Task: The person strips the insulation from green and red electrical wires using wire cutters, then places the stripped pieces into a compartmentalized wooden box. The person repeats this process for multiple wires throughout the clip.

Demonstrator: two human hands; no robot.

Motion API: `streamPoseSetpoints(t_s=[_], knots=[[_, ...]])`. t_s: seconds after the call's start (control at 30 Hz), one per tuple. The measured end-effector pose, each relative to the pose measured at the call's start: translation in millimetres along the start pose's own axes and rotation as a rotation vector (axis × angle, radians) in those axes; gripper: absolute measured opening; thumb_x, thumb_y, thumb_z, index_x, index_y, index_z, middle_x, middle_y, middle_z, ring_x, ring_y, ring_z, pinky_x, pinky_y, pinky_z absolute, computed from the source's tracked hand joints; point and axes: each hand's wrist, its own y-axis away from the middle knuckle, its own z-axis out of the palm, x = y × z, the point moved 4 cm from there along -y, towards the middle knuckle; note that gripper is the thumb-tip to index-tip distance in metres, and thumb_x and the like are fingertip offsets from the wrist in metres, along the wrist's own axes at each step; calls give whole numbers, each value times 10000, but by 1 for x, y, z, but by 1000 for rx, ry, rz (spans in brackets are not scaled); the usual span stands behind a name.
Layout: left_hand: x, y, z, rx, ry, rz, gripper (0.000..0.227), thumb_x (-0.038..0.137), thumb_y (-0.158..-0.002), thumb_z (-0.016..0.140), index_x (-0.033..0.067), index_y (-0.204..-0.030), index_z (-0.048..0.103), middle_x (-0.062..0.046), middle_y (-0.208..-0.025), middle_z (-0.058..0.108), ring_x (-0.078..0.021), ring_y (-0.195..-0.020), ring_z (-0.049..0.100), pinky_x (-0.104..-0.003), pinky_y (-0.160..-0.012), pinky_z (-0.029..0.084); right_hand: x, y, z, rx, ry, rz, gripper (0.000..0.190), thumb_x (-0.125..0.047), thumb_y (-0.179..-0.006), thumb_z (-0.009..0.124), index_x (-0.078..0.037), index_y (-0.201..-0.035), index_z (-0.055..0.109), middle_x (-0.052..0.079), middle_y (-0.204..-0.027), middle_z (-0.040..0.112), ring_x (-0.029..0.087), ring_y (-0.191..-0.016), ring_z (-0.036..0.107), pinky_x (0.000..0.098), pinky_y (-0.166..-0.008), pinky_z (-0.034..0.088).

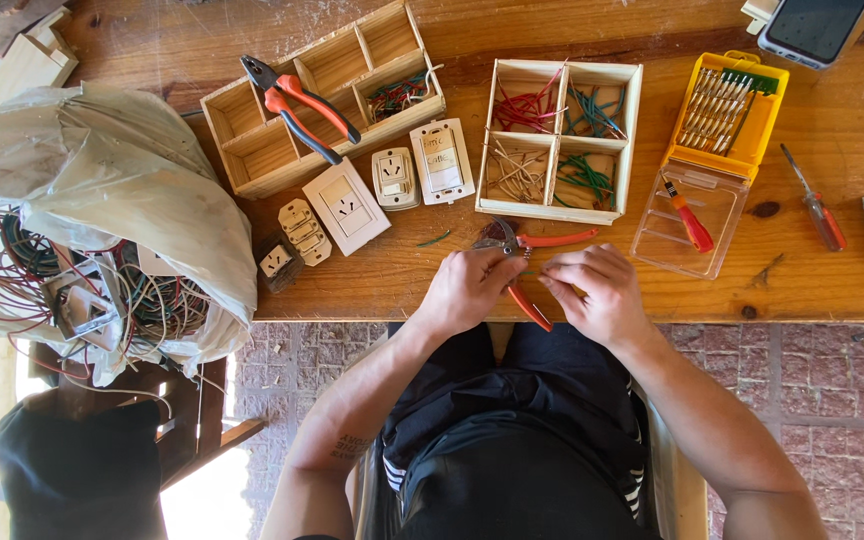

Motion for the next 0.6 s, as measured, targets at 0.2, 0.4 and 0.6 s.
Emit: streamPoseSetpoints(t_s=[0.2,0.4,0.6], knots=[[7,-5,-4,-53,97,1,246,341,-956,721,96,-953,749,-91,-794,769,-296,-855,756,-442,-799,576,18,17,7,10,-185,199,27,-51,-896,774,-62,-911,755,109,-889,766,322,-713,704,379,-607,507],[-12,-11,2,-42,80,-100,331,353,-987,649,105,-785,737,-88,-642,712,-296,-686,712,-422,-716,567,14,6,-4,-15,-60,135,13,-87,-929,756,-83,-918,751,82,-899,760,278,-721,696,375,-645,498],[10,-18,-5,-26,57,-29,247,308,-901,766,65,-943,761,-110,-738,749,-305,-778,751,-415,-732,584,26,7,-8,-64,-383,567,83,-117,-942,751,-36,-929,767,92,-805,739,123,-665,609,284,-612,467]])
